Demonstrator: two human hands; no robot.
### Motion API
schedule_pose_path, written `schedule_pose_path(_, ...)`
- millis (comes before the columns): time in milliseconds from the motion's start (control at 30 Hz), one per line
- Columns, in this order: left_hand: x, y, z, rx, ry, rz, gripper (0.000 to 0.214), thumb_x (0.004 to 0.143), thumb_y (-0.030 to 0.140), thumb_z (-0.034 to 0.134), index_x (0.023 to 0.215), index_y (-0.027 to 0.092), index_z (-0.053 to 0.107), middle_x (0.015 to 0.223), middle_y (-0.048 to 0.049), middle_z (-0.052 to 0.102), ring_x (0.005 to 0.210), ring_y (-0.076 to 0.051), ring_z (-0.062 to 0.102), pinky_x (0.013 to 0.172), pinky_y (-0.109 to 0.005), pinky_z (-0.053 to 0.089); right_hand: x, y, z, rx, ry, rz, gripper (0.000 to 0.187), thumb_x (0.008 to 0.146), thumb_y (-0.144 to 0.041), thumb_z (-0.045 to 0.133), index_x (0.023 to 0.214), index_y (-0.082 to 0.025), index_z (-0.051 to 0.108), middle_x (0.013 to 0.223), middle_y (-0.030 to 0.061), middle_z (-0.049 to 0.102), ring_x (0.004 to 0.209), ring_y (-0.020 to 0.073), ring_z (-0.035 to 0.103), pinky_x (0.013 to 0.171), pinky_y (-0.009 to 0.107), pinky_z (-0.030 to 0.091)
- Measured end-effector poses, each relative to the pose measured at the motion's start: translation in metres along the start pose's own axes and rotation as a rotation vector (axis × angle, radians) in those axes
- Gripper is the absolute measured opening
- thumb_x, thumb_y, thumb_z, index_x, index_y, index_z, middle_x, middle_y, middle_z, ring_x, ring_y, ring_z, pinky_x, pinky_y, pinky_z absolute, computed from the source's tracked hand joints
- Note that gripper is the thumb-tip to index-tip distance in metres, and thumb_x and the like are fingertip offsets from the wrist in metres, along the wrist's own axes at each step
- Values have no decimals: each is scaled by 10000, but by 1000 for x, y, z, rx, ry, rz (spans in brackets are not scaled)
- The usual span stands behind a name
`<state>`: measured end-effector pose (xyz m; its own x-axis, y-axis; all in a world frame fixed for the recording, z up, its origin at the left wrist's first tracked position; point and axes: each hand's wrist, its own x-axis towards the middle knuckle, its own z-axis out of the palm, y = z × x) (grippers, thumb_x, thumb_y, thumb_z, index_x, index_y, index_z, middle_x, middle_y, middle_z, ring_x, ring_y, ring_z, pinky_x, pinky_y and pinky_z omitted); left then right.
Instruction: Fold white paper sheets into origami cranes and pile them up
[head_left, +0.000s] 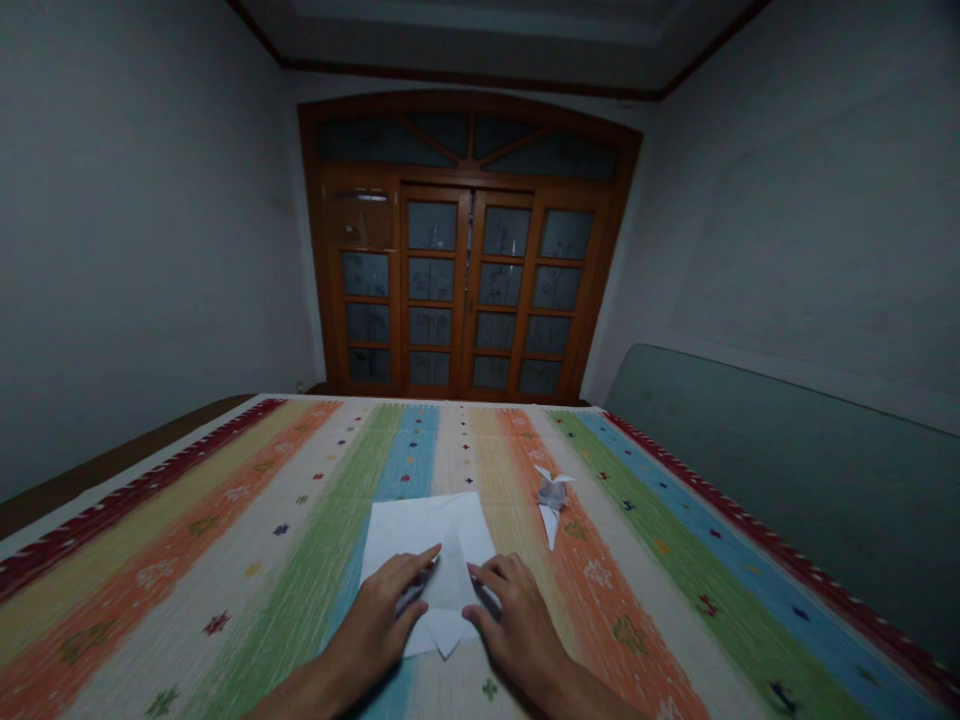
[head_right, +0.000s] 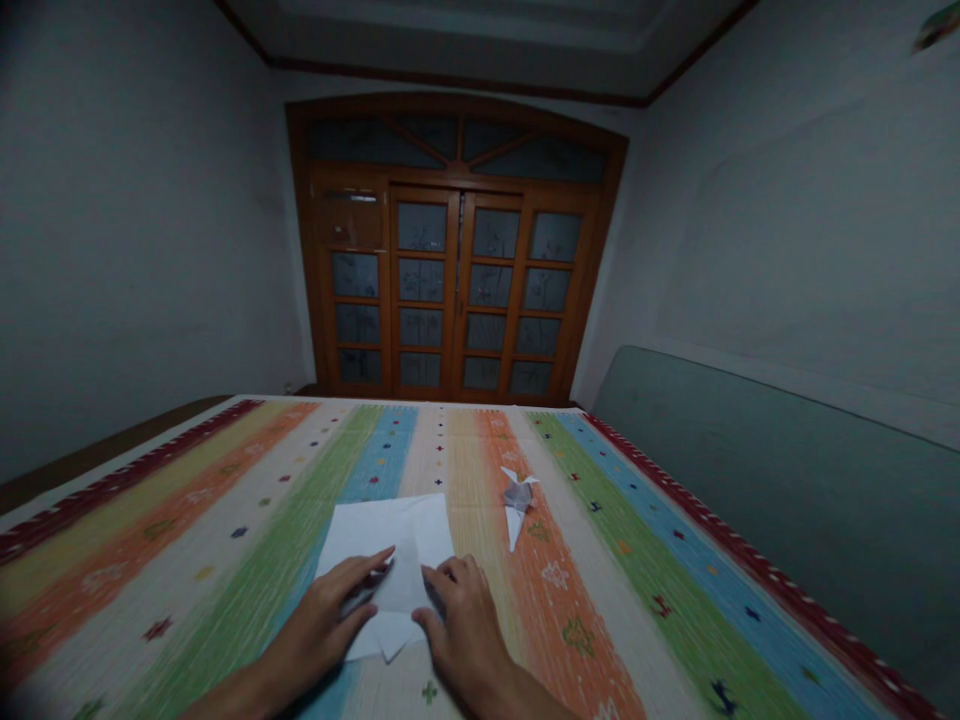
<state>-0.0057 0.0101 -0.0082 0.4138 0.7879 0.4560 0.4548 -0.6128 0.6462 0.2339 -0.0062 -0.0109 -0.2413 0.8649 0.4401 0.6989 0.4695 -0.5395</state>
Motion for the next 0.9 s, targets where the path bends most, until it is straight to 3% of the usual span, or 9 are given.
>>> schedule_pose_path(100, -2, 0, 1, 32, 36, 17, 621, 873, 80, 596, 1440, 334, 598, 1255, -61, 745, 1117, -264, 699, 997, -429, 569, -1, 3, 0, 20, 25, -18, 374, 791, -23, 700, 1100, -228, 742, 1034, 94, 711, 998, 304, 622, 898, 444, 516)
schedule_pose_path(267, -2, 5, 0, -11, 58, -60, 821, 805, 38, 611, 1556, 317, 434, 1200, -59, 749, 967, -235, 722, 938, -413, 591, 0, 3, -3, 105, 19, -42, 299, 799, 31, 646, 968, -199, 735, 1001, 82, 701, 973, 271, 632, 857, 396, 519)
schedule_pose_path(333, -1, 7, -2, -19, 35, -61, 681, 798, 38, 627, 1423, 305, 584, 1197, -66, 740, 1003, -249, 711, 951, -429, 581, 0, 3, -4, 141, 4, -77, 334, 792, 55, 632, 956, -209, 755, 991, 74, 696, 968, 257, 637, 844, 373, 520)
schedule_pose_path(400, -1, 9, -4, 9, 4, -27, 440, 803, 36, 624, 1147, 283, 745, 1213, -75, 726, 1093, -280, 683, 989, -465, 556, 1, 3, -6, 170, -18, -105, 370, 781, 74, 616, 931, -222, 780, 983, 70, 692, 964, 247, 645, 840, 361, 522)
schedule_pose_path(500, -2, 8, -4, 63, -19, 23, 387, 767, -11, 579, 939, 262, 792, 1238, -82, 715, 1172, -304, 633, 1036, -515, 519, 0, 4, -9, 174, -51, -141, 414, 742, 87, 593, 925, -219, 802, 1001, 80, 687, 981, 251, 653, 862, 376, 528)
schedule_pose_path(633, -3, 7, -2, 92, -4, 29, 368, 807, 11, 555, 922, 261, 799, 1256, -82, 710, 1199, -317, 587, 1057, -565, 481, 0, 1, -16, 146, -100, -153, 420, 715, 69, 578, 921, -213, 811, 1042, 92, 681, 1019, 266, 649, 914, 414, 528)
schedule_pose_path(700, -3, 9, -2, 108, -18, 5, 266, 851, 76, 610, 896, 262, 796, 1245, -83, 709, 1202, -330, 576, 1058, -576, 466, 0, -2, -18, 156, -104, -137, 358, 768, 30, 588, 914, -215, 805, 1031, 89, 682, 1008, 261, 650, 914, 409, 533)
schedule_pose_path(800, -1, 14, -2, 134, -42, -41, 166, 808, 112, 726, 871, 259, 772, 1226, -76, 708, 1197, -340, 576, 1055, -557, 467, 0, -4, -16, 130, -68, -82, 251, 827, -74, 678, 1009, -214, 780, 1054, 96, 680, 1019, 276, 637, 927, 431, 534)
schedule_pose_path(900, 0, 14, -1, 166, -24, -53, 276, 764, 98, 774, 983, 263, 750, 1252, -86, 693, 1212, -352, 572, 1055, -554, 470, 0, -2, -12, 62, -19, -5, 425, 758, -117, 803, 1166, -209, 734, 1152, 125, 662, 1089, 318, 608, 971, 490, 515)
